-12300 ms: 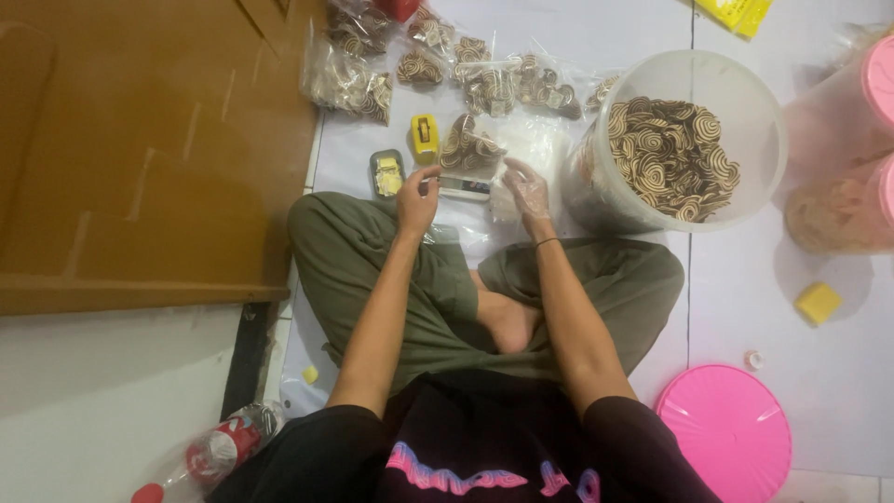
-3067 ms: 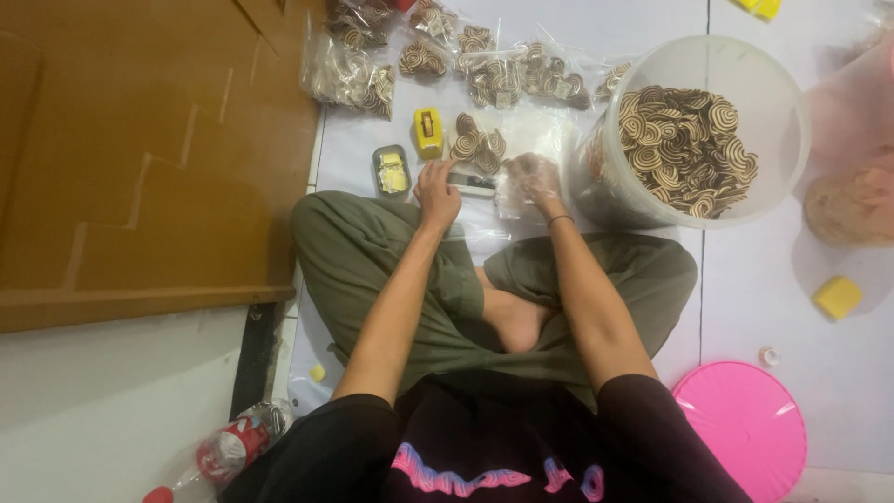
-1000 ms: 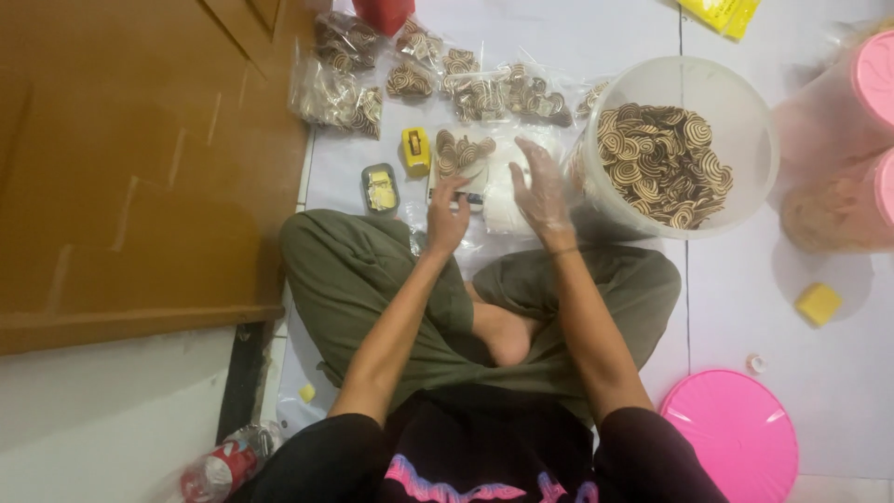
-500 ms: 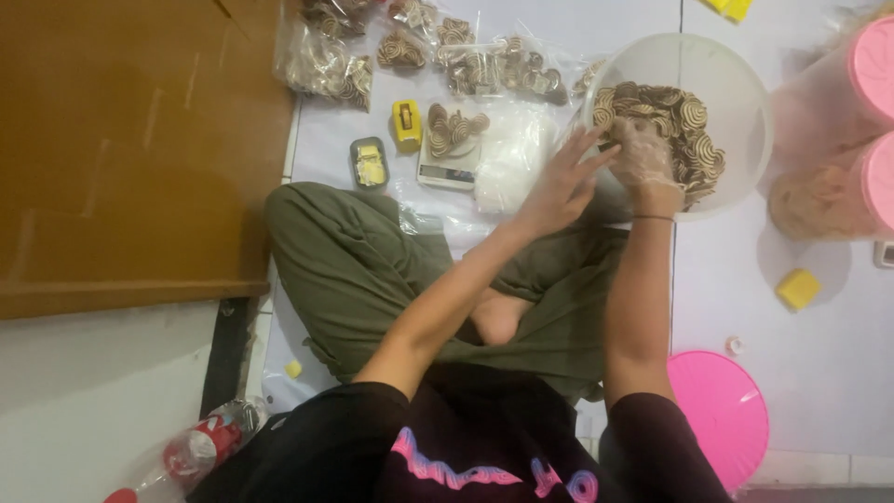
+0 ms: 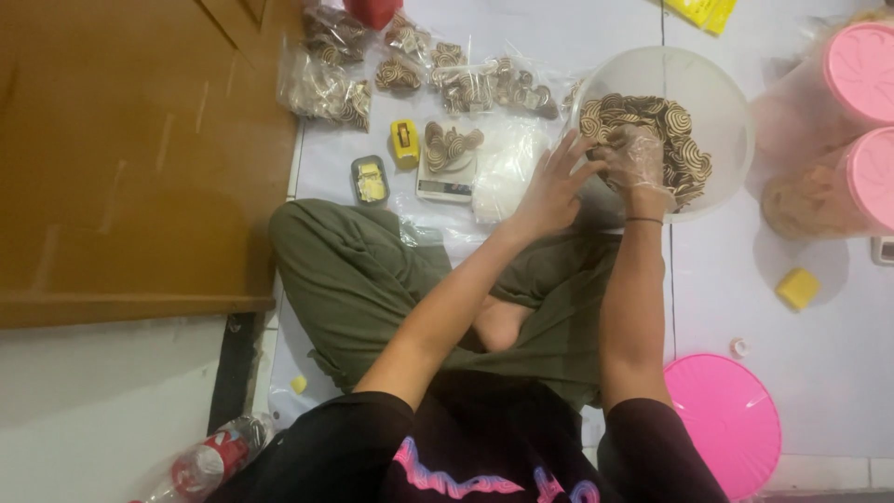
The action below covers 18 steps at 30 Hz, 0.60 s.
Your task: Packaging cookies into small plastic bags using a digital scale for portion control.
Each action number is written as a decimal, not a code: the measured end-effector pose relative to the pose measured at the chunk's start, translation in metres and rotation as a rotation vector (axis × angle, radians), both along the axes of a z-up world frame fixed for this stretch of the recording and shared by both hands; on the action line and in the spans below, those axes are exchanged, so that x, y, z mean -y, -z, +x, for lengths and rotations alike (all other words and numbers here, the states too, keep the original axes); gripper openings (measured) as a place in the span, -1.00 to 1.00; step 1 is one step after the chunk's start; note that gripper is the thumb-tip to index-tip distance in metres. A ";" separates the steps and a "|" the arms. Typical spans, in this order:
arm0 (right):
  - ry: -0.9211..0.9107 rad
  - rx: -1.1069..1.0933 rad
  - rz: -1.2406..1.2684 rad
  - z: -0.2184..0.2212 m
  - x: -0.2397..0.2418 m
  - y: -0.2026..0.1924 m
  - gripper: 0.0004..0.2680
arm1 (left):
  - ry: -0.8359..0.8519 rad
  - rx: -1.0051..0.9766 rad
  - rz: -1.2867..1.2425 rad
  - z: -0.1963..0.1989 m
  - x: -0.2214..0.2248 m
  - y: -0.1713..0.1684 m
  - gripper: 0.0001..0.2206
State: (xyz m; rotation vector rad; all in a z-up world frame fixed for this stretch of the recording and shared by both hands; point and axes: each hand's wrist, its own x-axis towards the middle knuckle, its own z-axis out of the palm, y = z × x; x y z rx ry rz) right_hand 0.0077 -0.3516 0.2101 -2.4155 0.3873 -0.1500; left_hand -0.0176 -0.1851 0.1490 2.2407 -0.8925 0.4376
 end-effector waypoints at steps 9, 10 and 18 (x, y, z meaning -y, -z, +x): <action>-0.068 0.294 -0.247 -0.007 0.004 0.003 -0.88 | 0.046 -0.031 -0.062 0.002 0.001 0.009 -0.27; -0.070 0.291 -0.247 0.001 0.013 0.012 -0.88 | 0.045 -0.034 -0.062 0.000 0.000 0.007 -0.27; -0.106 0.795 -0.385 0.017 0.032 0.024 -0.84 | 0.281 -0.237 -0.358 -0.013 -0.017 0.002 -0.16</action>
